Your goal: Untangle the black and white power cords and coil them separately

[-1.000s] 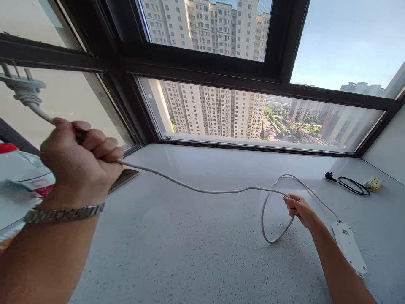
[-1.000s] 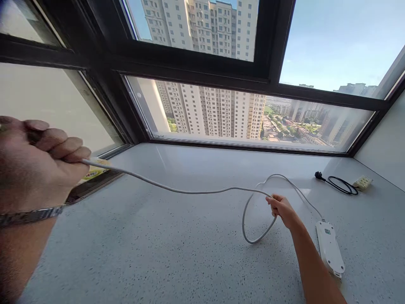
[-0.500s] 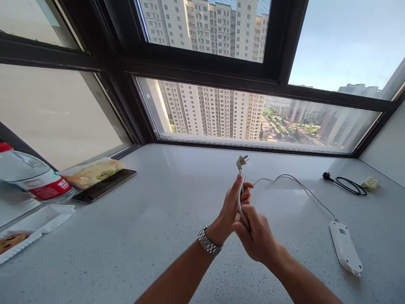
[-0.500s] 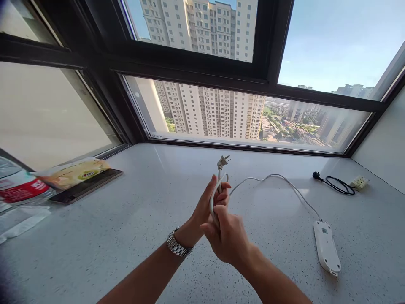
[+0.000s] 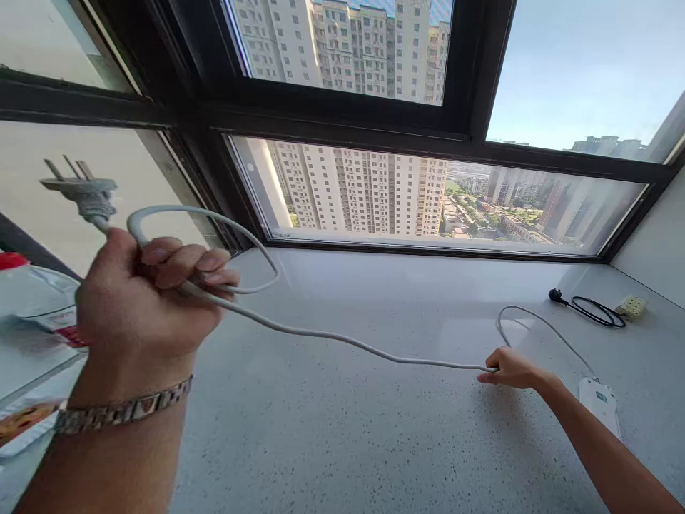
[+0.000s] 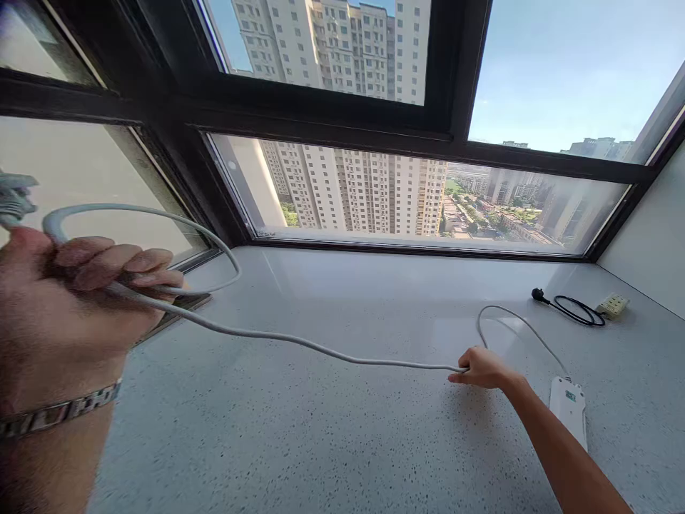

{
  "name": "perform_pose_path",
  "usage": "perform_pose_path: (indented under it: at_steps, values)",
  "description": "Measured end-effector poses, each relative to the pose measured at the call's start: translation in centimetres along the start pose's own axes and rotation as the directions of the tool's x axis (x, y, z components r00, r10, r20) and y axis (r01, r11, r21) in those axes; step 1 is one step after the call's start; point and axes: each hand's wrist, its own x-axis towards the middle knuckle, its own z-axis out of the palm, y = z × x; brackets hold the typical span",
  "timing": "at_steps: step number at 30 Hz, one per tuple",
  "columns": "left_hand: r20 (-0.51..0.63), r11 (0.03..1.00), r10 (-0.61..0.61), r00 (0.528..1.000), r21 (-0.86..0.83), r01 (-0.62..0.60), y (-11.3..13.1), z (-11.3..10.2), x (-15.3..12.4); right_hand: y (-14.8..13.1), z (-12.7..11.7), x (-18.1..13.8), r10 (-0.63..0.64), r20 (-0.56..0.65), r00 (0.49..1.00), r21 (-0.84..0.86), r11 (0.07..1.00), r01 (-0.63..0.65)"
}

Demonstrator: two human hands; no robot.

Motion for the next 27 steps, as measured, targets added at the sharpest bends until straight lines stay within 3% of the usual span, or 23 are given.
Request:
perform_pose_path:
  at_steps: [3,6,8,11,13,15,17,20,23,27]
  values:
    - [0.094,0.990,-0.040,0.995,0.135,0.027,0.6,-2.4,-0.3,2.2,-3.6,-0.7,0.140,0.088,0.986,0.293,0.943,-0.160]
    - [0.224,0.949,-0.166,0.960,0.301,0.094,-1.9,-3.9,-1.5,1.2,-5.8,-0.2,0.157,-0.066,0.985,0.642,0.763,-0.078]
    - [0.292,0.919,-0.233,0.927,0.378,0.112,-5.0,-4.1,-2.8,-1.2,-5.8,0.9,0.202,-0.203,0.958,0.756,0.654,0.022]
    - [0.299,0.890,-0.309,0.903,0.426,0.163,-10.9,-3.1,-5.1,-6.1,-3.2,2.7,0.199,-0.480,0.855,0.734,0.624,0.267]
    - [0.249,0.884,-0.363,0.898,0.396,0.248,-14.8,-1.9,-6.2,-9.4,0.1,3.6,0.071,-0.641,0.764,0.602,0.663,0.444]
    - [0.182,0.872,-0.442,0.878,0.320,0.372,-17.9,-0.7,-6.7,-12.1,3.9,4.0,-0.154,-0.707,0.690,0.381,0.739,0.555]
    - [0.131,0.850,-0.516,0.846,0.201,0.487,-19.6,0.2,-6.4,-13.6,7.4,4.0,-0.413,-0.588,0.695,0.143,0.793,0.592]
    - [0.095,0.803,-0.596,0.797,0.105,0.587,-19.7,0.5,-4.9,-13.4,10.4,3.9,-0.562,-0.444,0.698,-0.050,0.793,0.607]
    - [0.069,0.797,-0.604,0.794,0.081,0.599,-17.4,-0.1,-3.3,-11.1,11.0,3.8,-0.535,-0.333,0.776,-0.036,0.830,0.557]
    - [0.126,0.843,-0.531,0.838,-0.023,0.537,-12.6,-1.7,-1.3,-6.5,9.5,3.5,-0.385,-0.223,0.896,-0.065,0.922,0.381]
